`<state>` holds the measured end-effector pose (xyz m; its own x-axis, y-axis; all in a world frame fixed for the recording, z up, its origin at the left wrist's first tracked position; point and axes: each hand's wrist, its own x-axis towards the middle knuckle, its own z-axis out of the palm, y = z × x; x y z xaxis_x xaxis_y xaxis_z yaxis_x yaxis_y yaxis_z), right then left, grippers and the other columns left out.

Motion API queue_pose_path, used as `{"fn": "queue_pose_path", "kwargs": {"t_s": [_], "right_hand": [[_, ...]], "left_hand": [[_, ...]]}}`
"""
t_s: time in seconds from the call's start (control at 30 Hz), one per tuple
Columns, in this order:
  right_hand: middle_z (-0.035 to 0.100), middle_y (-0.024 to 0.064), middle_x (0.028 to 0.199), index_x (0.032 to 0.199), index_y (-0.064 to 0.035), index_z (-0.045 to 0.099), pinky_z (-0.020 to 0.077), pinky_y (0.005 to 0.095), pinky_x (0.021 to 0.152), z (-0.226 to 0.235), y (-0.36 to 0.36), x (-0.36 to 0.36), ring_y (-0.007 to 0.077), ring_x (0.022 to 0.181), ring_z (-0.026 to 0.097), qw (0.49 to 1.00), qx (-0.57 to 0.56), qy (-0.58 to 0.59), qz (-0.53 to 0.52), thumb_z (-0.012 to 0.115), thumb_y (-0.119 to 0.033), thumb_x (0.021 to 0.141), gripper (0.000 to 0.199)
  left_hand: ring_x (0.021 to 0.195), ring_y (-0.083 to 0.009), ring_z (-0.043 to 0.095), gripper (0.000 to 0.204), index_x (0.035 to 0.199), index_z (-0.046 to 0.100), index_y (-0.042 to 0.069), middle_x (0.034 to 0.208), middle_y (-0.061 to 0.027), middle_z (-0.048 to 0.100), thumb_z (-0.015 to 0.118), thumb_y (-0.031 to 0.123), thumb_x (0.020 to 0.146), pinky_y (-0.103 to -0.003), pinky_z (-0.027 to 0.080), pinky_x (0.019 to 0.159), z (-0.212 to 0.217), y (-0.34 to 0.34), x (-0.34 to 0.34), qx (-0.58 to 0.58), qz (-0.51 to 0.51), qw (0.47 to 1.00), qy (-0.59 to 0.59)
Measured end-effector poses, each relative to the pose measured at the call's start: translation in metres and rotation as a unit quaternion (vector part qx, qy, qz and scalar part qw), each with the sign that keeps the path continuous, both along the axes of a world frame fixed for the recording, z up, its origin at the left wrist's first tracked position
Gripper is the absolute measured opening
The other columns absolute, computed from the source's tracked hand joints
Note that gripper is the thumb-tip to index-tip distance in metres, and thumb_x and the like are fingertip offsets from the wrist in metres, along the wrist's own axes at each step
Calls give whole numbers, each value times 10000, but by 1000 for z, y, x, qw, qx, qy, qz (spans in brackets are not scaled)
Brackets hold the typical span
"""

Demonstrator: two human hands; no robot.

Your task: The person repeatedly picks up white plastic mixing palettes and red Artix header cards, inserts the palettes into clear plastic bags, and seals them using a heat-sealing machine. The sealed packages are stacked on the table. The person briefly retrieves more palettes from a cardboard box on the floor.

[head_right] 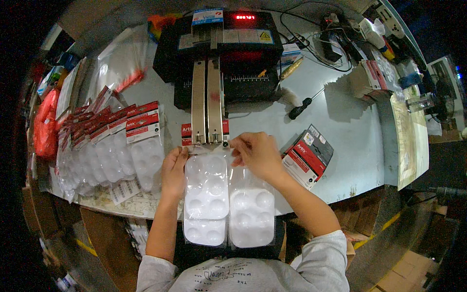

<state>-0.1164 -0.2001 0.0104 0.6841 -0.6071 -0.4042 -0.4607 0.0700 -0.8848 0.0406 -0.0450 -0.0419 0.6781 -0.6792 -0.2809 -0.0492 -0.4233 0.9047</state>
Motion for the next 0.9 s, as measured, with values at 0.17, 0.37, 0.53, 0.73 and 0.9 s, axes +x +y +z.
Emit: {"fn": "queue_pose_path", "kwargs": {"t_s": [0.17,0.37,0.53,0.73,0.9], "right_hand": [[620,117,777,1062,35,568,484,284,613,26,-23,-73,216,650,611,930,-302,119,-170,434,-142,947,250],[426,208,1303,1352,-10,328,309,418,950,-16,-24,-138,303,1172,440,869,-440,206,-91,600,-247,842,625],[295,188,1445,1363,-22,330,200,449,1023,-36,-14,-140,279,1327,303,843,-483,233,-42,777,-369,645,914],[643,136,1059,1175,-7,537,333,379,952,15,-15,-111,235,949,610,863,-376,324,-95,816,-317,610,702],[646,52,821,1074,-8,603,476,250,635,78,18,-68,83,705,581,986,-96,-59,-126,708,-181,762,373]], "left_hand": [[903,-283,579,245,1005,604,12,930,-147,613,506,212,905,-374,426,819,32,34,57,41,79,988,-128],[843,-323,548,208,918,581,12,945,-156,541,634,173,797,-373,436,768,42,58,33,76,-22,939,-335],[734,-249,525,163,851,567,-10,848,-134,516,646,121,793,-318,438,663,38,58,-22,-5,-81,987,-137],[799,-195,557,105,853,511,-3,973,-143,595,570,84,864,-282,436,723,56,51,-29,-108,-17,977,-181],[613,-4,491,83,1015,469,20,973,-82,685,457,63,945,-145,390,549,69,56,-48,-192,-46,953,229]]}}
